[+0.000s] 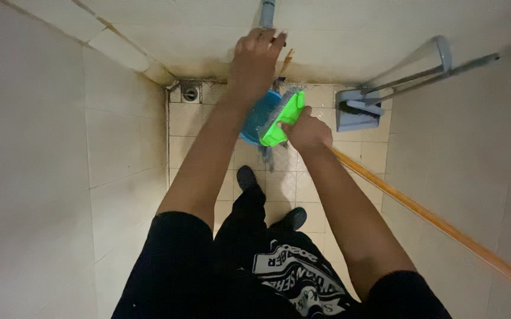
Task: The person mops a tiled floor in a small room. They dip a mop into a blue bucket, wring it out, and then mop the floor in a systematic manner.
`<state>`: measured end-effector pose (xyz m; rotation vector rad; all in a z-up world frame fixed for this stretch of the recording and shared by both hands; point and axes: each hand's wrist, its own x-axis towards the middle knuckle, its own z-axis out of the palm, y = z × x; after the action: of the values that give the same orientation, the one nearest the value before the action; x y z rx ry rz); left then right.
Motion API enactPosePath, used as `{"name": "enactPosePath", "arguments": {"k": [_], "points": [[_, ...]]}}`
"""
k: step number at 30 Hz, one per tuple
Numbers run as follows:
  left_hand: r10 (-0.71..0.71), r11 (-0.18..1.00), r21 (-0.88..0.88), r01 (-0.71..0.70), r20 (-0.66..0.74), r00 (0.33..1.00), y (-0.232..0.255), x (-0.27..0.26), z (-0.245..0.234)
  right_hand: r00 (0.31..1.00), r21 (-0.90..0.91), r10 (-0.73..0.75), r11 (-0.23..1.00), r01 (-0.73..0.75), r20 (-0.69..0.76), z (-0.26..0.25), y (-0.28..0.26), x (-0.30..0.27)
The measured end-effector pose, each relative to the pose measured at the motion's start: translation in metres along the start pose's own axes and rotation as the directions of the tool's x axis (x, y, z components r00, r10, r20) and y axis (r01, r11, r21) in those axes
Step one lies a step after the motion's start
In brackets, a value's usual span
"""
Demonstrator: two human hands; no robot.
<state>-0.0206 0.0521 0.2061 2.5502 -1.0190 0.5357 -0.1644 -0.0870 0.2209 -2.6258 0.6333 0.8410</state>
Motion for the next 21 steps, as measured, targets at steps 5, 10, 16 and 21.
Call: {"name": "enactPosePath", "arguments": {"k": [5, 10, 16, 21], "points": [[0.208, 0.976, 0.067, -0.208, 0.0, 0.978, -0.011, 0.02, 0.006, 1.0, -0.052, -0.01, 0.999, 0.01, 0.004, 0.011, -0.005, 0.02], [0.294, 0.941, 0.177, -0.288, -0.009, 0.956, -0.022, 0.029, 0.007, 1.0, 0.005, 0.009, 1.0, -0.009, 0.0, 0.003, -0.014, 0.032], [0.235, 0.964, 0.028, -0.266, 0.384, 0.893, -0.026, 0.041, -0.006, 1.0, 0.044, 0.026, 0.999, -0.025, -0.003, -0.006, -0.029, 0.044], [0.345, 0.865, 0.201, -0.46, 0.427, 0.836, -0.022, 0.04, -0.012, 1.0, 0.051, 0.017, 0.999, -0.016, -0.023, -0.012, -0.032, 0.052]]}}
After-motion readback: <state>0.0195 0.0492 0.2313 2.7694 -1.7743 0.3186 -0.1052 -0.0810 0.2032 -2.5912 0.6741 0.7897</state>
